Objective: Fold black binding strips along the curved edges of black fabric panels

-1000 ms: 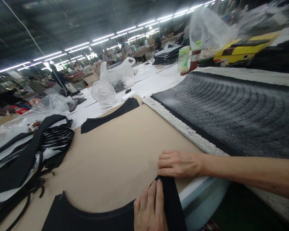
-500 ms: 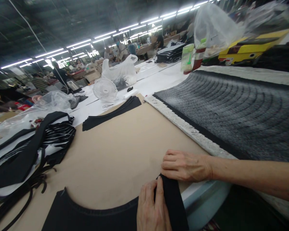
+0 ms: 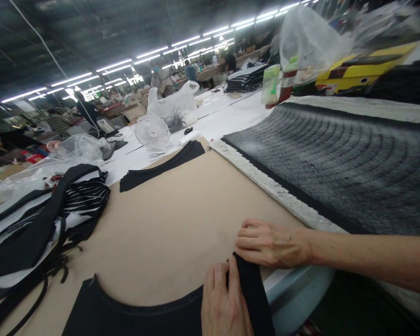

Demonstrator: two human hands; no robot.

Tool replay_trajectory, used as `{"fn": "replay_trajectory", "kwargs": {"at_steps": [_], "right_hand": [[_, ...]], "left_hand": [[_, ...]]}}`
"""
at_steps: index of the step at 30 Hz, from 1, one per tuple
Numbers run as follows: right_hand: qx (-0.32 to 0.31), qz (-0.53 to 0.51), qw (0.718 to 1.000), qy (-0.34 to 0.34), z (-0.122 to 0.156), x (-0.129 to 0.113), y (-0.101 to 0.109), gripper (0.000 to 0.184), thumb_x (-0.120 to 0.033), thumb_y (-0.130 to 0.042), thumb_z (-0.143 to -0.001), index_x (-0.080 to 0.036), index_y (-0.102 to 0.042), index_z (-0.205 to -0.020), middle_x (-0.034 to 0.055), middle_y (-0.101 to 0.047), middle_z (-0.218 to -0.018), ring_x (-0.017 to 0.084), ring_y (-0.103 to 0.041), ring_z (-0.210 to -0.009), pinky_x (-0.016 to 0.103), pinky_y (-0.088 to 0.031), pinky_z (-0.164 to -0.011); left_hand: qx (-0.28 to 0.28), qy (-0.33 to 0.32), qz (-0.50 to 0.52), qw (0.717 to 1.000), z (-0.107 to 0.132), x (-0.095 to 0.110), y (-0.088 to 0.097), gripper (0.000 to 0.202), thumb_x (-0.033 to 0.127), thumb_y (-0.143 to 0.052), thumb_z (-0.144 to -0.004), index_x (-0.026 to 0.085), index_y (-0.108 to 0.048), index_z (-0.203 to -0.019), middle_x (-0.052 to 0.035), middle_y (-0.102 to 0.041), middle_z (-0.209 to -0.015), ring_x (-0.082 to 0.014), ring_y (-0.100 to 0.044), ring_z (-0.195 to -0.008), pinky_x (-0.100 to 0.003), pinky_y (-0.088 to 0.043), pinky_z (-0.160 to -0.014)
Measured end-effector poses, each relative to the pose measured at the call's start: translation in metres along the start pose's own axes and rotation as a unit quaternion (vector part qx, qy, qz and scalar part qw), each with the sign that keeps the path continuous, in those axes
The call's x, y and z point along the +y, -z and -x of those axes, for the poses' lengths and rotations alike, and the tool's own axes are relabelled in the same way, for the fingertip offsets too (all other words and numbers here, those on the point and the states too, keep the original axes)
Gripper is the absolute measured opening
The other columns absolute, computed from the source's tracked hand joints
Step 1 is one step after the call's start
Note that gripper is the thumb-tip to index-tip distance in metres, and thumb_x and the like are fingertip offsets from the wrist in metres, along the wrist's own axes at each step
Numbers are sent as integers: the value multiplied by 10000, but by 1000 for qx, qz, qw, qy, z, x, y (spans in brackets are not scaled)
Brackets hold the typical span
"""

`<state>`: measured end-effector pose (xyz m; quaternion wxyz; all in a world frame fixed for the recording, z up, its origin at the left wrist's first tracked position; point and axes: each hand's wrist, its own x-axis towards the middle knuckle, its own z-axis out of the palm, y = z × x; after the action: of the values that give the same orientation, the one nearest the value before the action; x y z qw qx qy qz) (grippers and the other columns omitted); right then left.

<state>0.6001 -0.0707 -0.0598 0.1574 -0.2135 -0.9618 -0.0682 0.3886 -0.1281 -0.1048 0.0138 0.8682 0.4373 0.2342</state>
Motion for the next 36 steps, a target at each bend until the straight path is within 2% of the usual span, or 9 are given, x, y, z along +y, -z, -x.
{"fn": "replay_trajectory", "kwargs": {"at_steps": [7, 10, 14, 18, 25, 29, 31, 33, 36], "right_hand": [[-29, -20, 999, -16, 6, 3, 3, 297, -112, -306, -999, -117, -599, -948, 73, -574, -854, 187, -500, -809, 348, -382, -781], [-19, -64, 996, -56, 12, 5, 3, 306, -121, -291, -999, -122, -597, -996, 81, -589, -901, 187, -509, -836, 345, -386, -798], [27, -110, 983, -145, 12, 0, 6, 308, -85, -312, -949, -130, -587, -1081, 94, -598, -966, 197, -507, -864, 347, -387, -814], [-10, -145, 977, -157, 4, -15, 11, 395, -42, -335, -896, -156, -537, -1215, 91, -591, -1029, 204, -512, -921, 384, -363, -892], [-54, -134, 970, -194, 11, -32, 6, 508, -35, -419, -846, -202, -474, -1322, 75, -576, -1147, 231, -494, -1075, 492, -220, -1042], [-51, -174, 956, -229, 6, -30, 14, 496, -20, -405, -815, -228, -534, -1246, 58, -569, -1169, 203, -504, -1064, 403, -313, -981], [-37, -171, 952, -251, 1, -30, 17, 545, -12, -379, -801, -236, -508, -1281, 60, -558, -1196, 193, -512, -1059, 372, -352, -939], [-34, -149, 959, -240, -1, -34, 14, 585, -34, -384, -805, -248, -453, -1345, 60, -556, -1221, 203, -515, -1078, 389, -355, -945], [-44, -108, 978, -173, 8, -42, -5, 616, -77, -435, -790, -280, -430, -1372, 48, -570, -1249, 235, -526, -1113, 448, -338, -979]], "left_hand": [[-28, -9, -29, 999, 1, 0, 0, 592, -21, -382, -810, 128, -426, -1381, -101, -534, -1026, -236, -499, -945, -371, -465, -859], [-32, -13, -44, 998, 2, 0, -1, 601, -25, -391, -803, 125, -421, -1384, -101, -543, -1044, -239, -497, -965, -371, -460, -873], [-21, -20, -64, 998, 3, -1, -4, 585, -18, -393, -804, 119, -437, -1371, -107, -552, -1085, -241, -502, -984, -370, -457, -866], [-16, -24, -83, 996, 4, 1, -6, 565, 13, -442, -793, 93, -461, -1352, -117, -568, -1088, -258, -517, -984, -387, -459, -857], [42, -19, -118, 992, 10, 7, -6, 490, 57, -437, -828, 89, -517, -1310, -101, -611, -1140, -262, -541, -1027, -386, -465, -861], [87, -9, -77, 993, 16, 4, -5, 468, 62, -414, -849, 103, -530, -1301, -67, -617, -1211, -240, -538, -1089, -363, -463, -913], [100, -3, -49, 994, 18, 2, -7, 489, 47, -413, -844, 113, -516, -1318, -51, -611, -1242, -231, -536, -1114, -351, -471, -928], [109, 6, -31, 994, 21, 3, -10, 515, 36, -407, -839, 121, -496, -1338, -47, -602, -1267, -232, -538, -1131, -350, -482, -935], [145, 52, -16, 988, 24, 11, -16, 504, 66, -401, -852, 138, -499, -1341, -51, -617, -1252, -248, -562, -1122, -376, -511, -933]]}}
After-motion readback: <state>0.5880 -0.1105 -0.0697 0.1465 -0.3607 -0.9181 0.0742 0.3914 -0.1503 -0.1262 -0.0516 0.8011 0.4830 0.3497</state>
